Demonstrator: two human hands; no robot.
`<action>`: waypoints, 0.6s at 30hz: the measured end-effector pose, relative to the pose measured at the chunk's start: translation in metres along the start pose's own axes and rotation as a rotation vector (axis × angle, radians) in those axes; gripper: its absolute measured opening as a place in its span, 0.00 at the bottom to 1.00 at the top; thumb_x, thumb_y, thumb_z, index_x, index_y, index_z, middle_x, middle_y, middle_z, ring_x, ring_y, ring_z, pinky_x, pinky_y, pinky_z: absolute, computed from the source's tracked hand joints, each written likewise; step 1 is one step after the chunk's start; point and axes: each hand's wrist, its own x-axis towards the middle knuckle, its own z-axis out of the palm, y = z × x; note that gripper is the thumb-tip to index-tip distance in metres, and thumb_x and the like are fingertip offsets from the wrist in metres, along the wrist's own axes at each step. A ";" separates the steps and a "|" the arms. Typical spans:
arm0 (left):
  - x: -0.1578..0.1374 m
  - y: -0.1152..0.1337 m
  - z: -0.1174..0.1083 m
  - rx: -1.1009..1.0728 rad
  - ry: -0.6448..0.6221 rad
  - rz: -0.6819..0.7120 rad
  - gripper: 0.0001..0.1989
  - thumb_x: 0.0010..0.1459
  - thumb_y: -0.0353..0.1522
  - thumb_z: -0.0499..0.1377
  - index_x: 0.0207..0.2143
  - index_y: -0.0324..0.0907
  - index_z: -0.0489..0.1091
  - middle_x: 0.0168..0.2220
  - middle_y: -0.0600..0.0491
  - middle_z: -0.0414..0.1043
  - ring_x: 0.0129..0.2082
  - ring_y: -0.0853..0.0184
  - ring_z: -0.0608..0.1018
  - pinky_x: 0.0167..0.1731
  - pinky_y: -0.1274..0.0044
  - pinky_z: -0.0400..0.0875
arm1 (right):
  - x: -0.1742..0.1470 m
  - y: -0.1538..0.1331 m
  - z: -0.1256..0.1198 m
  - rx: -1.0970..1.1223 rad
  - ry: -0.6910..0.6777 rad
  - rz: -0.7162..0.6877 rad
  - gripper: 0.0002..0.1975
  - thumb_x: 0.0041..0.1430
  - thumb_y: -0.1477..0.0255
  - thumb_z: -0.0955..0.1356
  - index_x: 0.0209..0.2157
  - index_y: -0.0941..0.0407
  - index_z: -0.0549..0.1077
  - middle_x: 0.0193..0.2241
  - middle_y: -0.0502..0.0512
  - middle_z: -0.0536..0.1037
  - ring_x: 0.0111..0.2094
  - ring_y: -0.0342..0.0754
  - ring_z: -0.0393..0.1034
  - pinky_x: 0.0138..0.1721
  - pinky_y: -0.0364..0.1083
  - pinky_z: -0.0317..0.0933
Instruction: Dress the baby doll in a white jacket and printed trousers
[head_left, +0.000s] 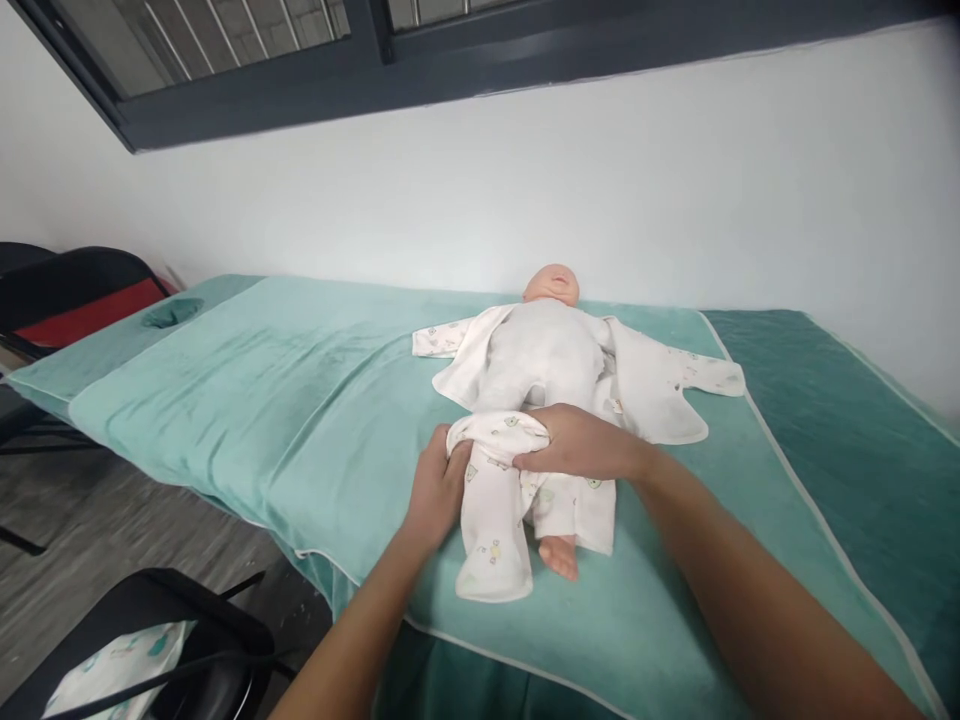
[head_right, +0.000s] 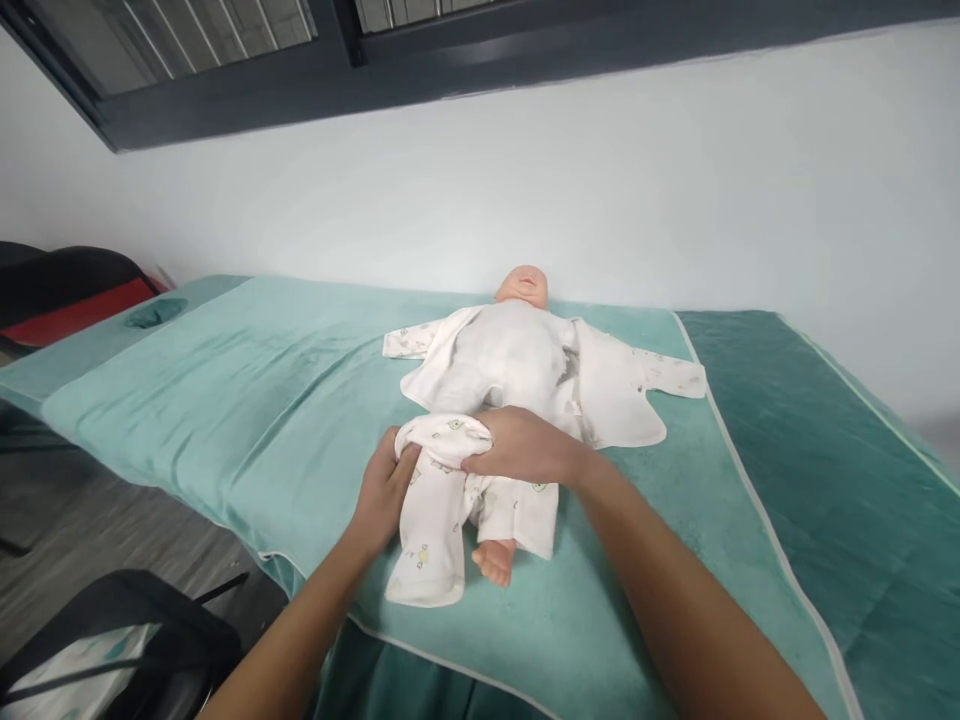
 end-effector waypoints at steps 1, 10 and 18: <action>0.008 -0.001 0.000 0.022 -0.011 0.023 0.11 0.64 0.39 0.51 0.36 0.41 0.66 0.35 0.53 0.71 0.36 0.66 0.72 0.38 0.76 0.65 | 0.001 0.000 0.001 -0.024 0.011 0.011 0.09 0.53 0.68 0.69 0.38 0.53 0.76 0.37 0.50 0.80 0.39 0.54 0.73 0.37 0.49 0.62; 0.071 -0.009 0.009 0.256 -0.094 0.165 0.12 0.63 0.41 0.48 0.39 0.43 0.64 0.34 0.52 0.71 0.34 0.63 0.72 0.36 0.74 0.63 | 0.005 -0.003 0.004 -0.021 0.167 0.111 0.06 0.56 0.70 0.63 0.31 0.54 0.71 0.33 0.50 0.78 0.35 0.50 0.70 0.33 0.47 0.59; 0.104 -0.020 0.020 0.469 -0.035 0.277 0.14 0.62 0.37 0.50 0.46 0.43 0.67 0.42 0.46 0.74 0.41 0.57 0.76 0.39 0.72 0.65 | 0.011 0.005 0.008 0.088 0.339 0.173 0.10 0.57 0.64 0.66 0.36 0.54 0.74 0.35 0.52 0.78 0.34 0.51 0.70 0.33 0.47 0.60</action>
